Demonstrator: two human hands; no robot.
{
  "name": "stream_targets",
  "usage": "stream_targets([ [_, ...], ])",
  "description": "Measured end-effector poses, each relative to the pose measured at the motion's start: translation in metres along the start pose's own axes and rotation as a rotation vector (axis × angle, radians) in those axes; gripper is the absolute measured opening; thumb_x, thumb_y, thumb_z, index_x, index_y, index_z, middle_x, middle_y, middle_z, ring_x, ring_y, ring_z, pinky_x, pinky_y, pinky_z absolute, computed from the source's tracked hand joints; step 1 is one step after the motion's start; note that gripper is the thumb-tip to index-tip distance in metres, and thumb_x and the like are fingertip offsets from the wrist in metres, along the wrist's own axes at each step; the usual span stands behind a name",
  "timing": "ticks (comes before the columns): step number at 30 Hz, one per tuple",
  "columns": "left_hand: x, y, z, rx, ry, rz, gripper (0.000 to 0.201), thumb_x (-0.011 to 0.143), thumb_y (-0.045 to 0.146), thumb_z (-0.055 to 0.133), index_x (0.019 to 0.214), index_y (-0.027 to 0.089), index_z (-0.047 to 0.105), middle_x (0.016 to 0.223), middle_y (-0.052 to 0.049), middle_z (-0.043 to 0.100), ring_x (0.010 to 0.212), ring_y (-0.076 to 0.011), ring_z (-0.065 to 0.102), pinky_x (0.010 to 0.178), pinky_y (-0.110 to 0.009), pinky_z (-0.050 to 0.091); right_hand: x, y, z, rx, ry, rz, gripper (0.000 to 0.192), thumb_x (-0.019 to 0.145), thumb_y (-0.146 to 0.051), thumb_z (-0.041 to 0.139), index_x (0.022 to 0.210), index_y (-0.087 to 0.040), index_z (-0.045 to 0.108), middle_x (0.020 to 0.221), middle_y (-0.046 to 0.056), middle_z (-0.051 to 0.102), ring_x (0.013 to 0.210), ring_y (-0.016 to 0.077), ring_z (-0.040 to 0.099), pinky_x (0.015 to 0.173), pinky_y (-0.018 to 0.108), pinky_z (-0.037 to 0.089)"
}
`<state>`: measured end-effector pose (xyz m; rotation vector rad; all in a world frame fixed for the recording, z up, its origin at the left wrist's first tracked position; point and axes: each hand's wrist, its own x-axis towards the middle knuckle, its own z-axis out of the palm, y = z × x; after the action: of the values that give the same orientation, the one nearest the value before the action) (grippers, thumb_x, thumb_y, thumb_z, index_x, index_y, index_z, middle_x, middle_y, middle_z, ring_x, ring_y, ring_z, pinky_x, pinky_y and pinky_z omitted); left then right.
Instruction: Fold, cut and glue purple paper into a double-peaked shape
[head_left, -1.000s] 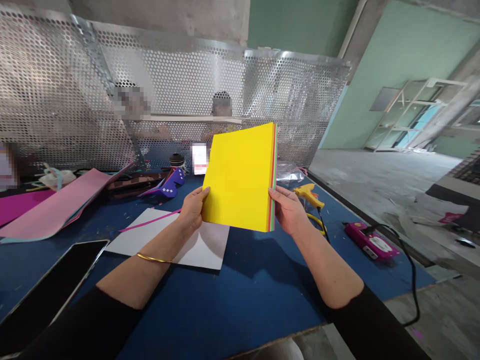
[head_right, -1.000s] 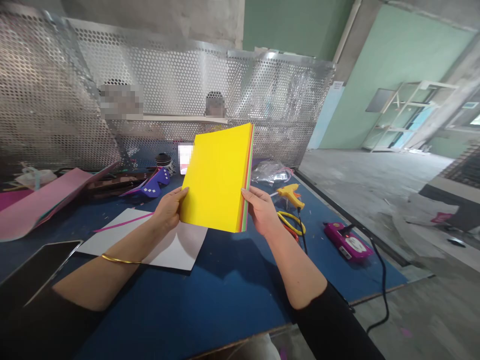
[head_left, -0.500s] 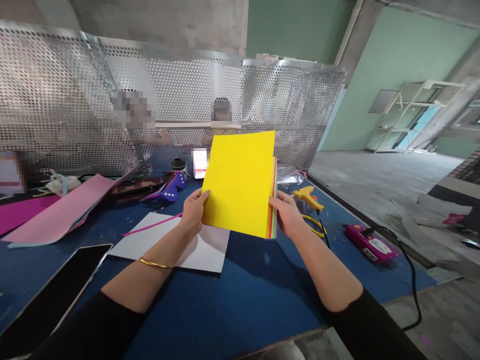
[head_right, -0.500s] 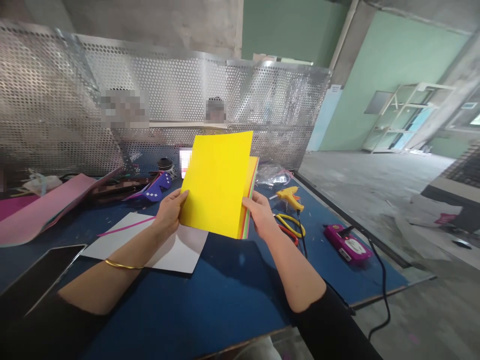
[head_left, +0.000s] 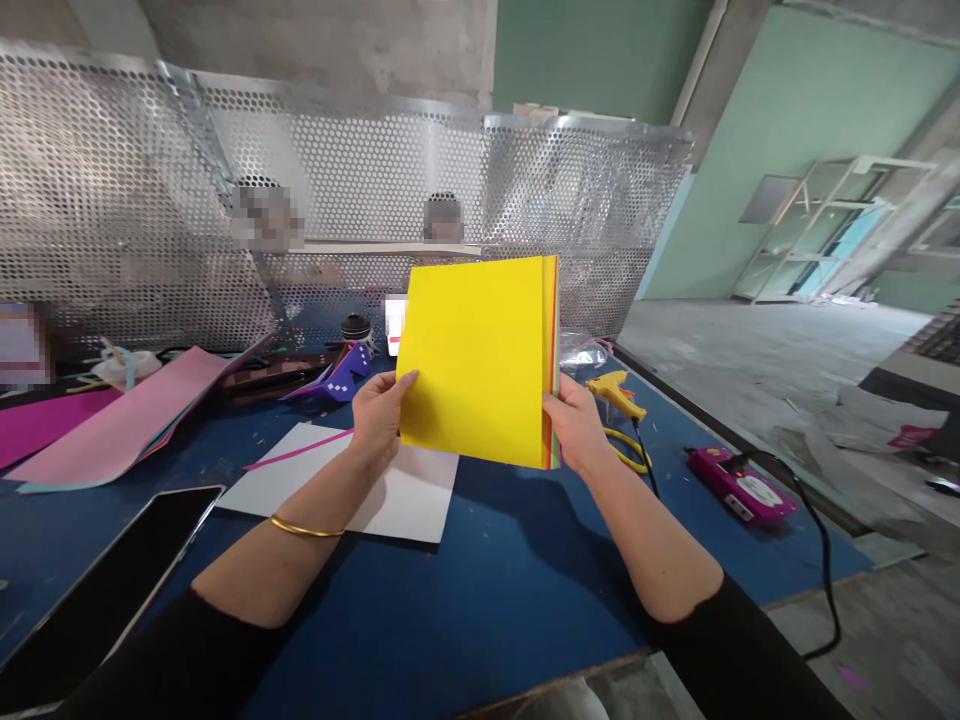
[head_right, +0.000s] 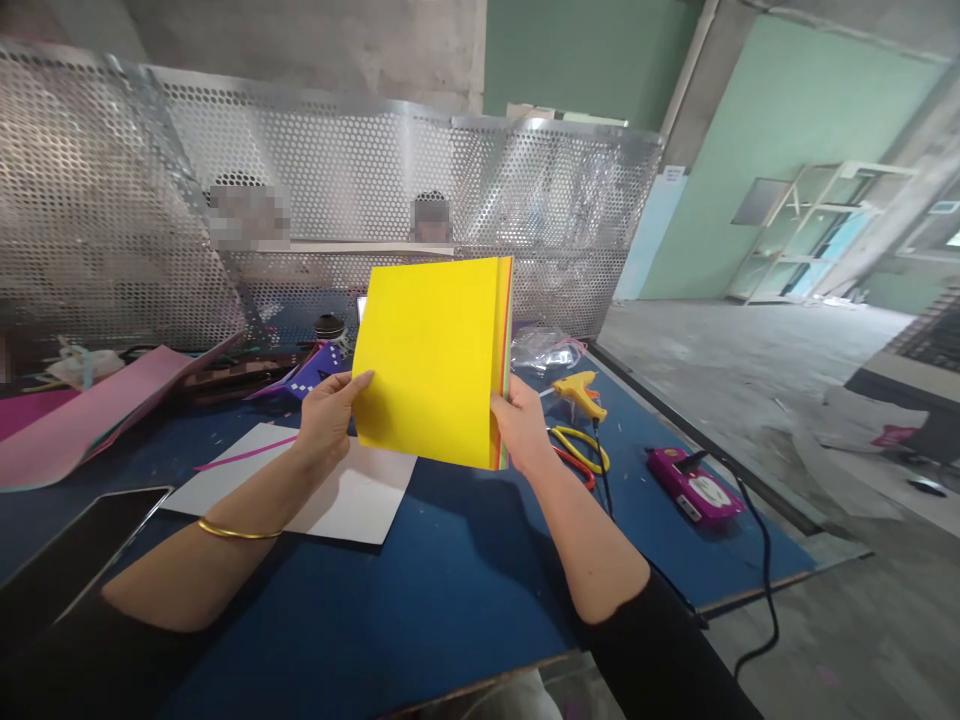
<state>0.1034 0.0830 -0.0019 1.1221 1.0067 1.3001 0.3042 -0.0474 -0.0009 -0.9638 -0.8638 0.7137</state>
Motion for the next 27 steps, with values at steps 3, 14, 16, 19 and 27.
stream_targets([
  [3,0.001,0.013,-0.001,-0.039,-0.011,0.043,0.026,0.095,0.033,0.065,0.113,0.014,0.064,0.113,-0.007,0.067,0.095,-0.0194,0.067,0.082,-0.039,0.059,0.004,-0.002,-0.005,0.019,0.047,-0.028,0.027,0.065,-0.03,0.081,0.092,-0.026,0.076,0.093,0.0,0.08,0.101,0.0332,0.073,0.087,0.047,0.06],
  [14,-0.028,0.064,-0.023,-0.146,-0.271,0.244,0.025,0.073,0.02,0.079,0.096,0.024,0.072,0.103,-0.002,0.076,0.105,-0.0202,0.069,0.085,-0.027,0.057,0.013,-0.01,-0.018,0.156,0.176,-0.045,0.027,0.06,-0.026,0.08,0.086,-0.023,0.074,0.088,0.004,0.081,0.093,0.0332,0.076,0.085,0.049,0.061],
  [16,-0.03,0.065,-0.033,-0.104,-0.333,0.216,0.021,0.072,0.019,0.079,0.092,0.022,0.075,0.103,-0.005,0.077,0.107,-0.0243,0.068,0.089,-0.033,0.057,0.012,-0.012,-0.017,0.167,0.174,-0.037,0.027,0.06,-0.026,0.08,0.086,-0.022,0.074,0.089,0.005,0.081,0.091,0.0331,0.076,0.084,0.049,0.062],
  [19,-0.028,0.062,-0.051,-0.035,-0.344,0.174,0.011,0.071,0.017,0.081,0.08,0.02,0.076,0.088,-0.005,0.078,0.103,-0.0263,0.07,0.093,-0.04,0.056,0.012,-0.013,-0.017,0.181,0.181,-0.035,0.027,0.059,-0.025,0.081,0.085,-0.022,0.074,0.088,0.005,0.081,0.088,0.0326,0.076,0.084,0.049,0.062],
  [27,-0.021,0.051,-0.08,0.091,-0.336,0.266,0.025,0.082,0.042,0.078,0.07,0.021,0.071,0.079,-0.004,0.075,0.089,-0.0208,0.07,0.09,-0.044,0.056,0.016,-0.015,-0.019,0.25,0.239,-0.055,0.025,0.057,-0.024,0.08,0.08,-0.024,0.072,0.09,0.003,0.081,0.09,0.0322,0.076,0.085,0.05,0.062],
])
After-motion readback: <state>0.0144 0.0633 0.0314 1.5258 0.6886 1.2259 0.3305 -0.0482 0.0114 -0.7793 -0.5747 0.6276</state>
